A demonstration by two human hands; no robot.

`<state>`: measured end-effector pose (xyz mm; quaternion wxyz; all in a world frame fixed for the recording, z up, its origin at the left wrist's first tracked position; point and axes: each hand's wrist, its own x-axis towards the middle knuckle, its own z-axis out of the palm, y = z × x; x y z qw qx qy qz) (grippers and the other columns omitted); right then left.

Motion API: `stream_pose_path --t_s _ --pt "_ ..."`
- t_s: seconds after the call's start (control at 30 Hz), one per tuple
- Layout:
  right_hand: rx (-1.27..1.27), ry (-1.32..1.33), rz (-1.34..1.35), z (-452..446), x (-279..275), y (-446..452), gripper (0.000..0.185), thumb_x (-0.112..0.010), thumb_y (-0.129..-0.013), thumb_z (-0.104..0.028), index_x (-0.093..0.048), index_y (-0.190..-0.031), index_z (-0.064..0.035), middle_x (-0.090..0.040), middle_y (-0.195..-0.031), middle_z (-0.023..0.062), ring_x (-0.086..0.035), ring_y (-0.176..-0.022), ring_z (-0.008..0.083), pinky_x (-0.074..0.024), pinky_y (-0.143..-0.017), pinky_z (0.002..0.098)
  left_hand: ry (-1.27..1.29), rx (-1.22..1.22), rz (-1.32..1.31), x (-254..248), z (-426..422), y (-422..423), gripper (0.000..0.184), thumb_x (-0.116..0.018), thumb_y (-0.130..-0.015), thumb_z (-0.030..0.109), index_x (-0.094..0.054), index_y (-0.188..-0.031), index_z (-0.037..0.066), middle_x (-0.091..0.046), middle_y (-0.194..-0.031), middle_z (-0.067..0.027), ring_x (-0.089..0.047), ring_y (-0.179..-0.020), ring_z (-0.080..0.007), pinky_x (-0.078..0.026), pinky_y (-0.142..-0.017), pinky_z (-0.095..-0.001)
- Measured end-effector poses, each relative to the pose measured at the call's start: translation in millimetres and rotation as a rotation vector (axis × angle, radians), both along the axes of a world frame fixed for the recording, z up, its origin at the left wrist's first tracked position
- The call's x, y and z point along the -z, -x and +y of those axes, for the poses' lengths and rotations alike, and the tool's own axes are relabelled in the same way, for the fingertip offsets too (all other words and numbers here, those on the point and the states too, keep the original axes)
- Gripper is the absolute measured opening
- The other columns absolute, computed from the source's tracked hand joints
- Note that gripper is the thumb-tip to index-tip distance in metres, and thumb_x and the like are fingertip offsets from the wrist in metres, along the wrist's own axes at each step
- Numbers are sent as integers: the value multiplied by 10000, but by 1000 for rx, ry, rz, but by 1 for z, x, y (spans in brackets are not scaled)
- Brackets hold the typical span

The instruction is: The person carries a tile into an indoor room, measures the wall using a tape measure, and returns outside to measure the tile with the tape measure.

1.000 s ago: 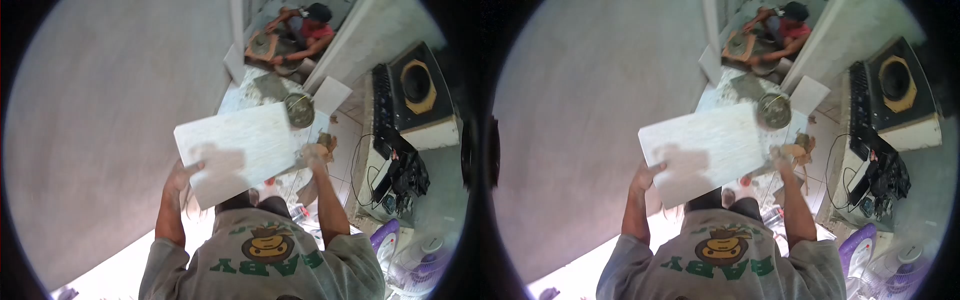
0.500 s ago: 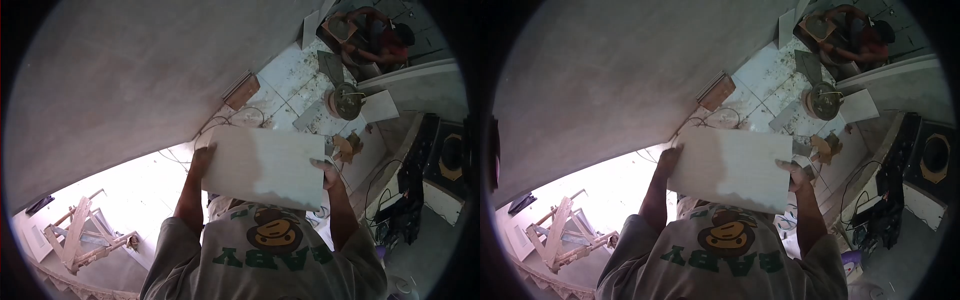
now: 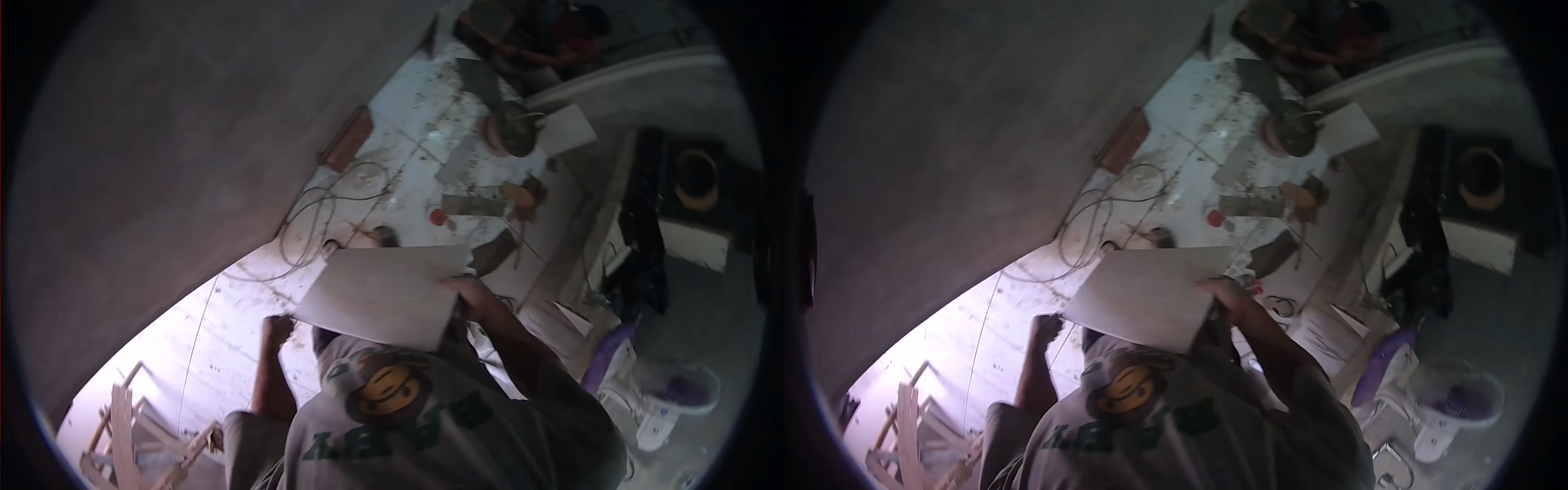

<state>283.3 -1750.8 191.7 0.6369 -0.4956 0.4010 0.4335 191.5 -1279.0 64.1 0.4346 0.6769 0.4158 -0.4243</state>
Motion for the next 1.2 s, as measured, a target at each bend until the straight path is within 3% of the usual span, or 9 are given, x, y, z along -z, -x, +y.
stream_pose_path --t_s 0.13,0.23,0.37,0.5,0.67,0.77,0.83,0.97,1.2 --pt "-10 -37 -24 47 0 -12 247 -635 -776 -201 -609 -964 -44 -622 -795 85 -596 -600 174 -449 -446 313 -14 -427 -147 -41 49 22 241 -555 -885 242 -590 -758 40 -505 -544 -3 -456 -410 -83 -296 -344 -201" --pt "-93 -75 15 81 -10 -36 265 -637 -750 -164 -602 -972 -23 -622 -814 87 -610 -608 172 -484 -433 280 -258 -458 -134 -83 47 33 512 -497 -895 462 -567 -1083 -9 -633 -857 -101 -609 -721 -168 -479 -577 -329" --pt "121 -52 82 124 11 -3 306 -626 -765 -167 -573 -1032 -25 -618 -845 104 -611 -649 215 -511 -455 311 194 -624 -15 -90 -16 25 855 -429 -837 662 -318 -1353 -12 -484 -1288 -184 -514 -1133 -297 -446 -880 -455" --pt "385 -73 -9 114 14 41 271 -622 -789 -162 -577 -1026 -37 -610 -913 93 -615 -676 206 -510 -459 305 883 -700 -101 -60 -130 -28 680 -472 -896 486 -324 -1339 -9 -469 -1283 -170 -474 -1169 -309 -393 -970 -421" --pt "542 -309 110 31 66 84 344 -641 -809 -221 -544 -1090 -47 -596 -824 71 -592 -626 204 -463 -439 318 827 -331 -260 -42 -189 -33 500 -490 -908 265 -378 -1292 -35 -490 -1241 -191 -493 -1146 -303 -396 -978 -404" --pt "447 -188 77 -24 85 90 348 -643 -816 -311 -571 -1020 -38 -606 -769 82 -597 -554 206 -474 -449 318 645 -494 -170 -16 -222 -42 500 -561 -834 114 -391 -1277 -46 -498 -1203 -183 -487 -1136 -297 -380 -984 -409" --pt "367 -86 320 -75 154 101 425 -622 -818 -426 -598 -983 -34 -634 -756 113 -614 -511 223 -481 -449 319 519 -467 -139 -27 -243 -66 470 -559 -829 145 -440 -1231 -68 -533 -1152 -169 -519 -1081 -283 -412 -933 -386" --pt "-442 761 -177 -172 352 123 596 -609 -776 -512 -559 -1051 14 -641 -846 220 -647 -790 356 -519 -673 439 401 -425 -39 28 -243 -94 461 -558 -817 125 -452 -1210 -92 -549 -1120 -180 -559 -1022 -285 -461 -874 -388" --pt "-656 1062 -319 -177 561 -10 840 -729 -700 -283 -268 -1389 -148 -358 -1334 235 -434 -1170 425 -465 -872 473 221 -399 -15 125 -261 -127 583 -542 -782 119 -337 -1271 -123 -512 -1123 -239 -529 -1056 -344 -442 -891 -425"
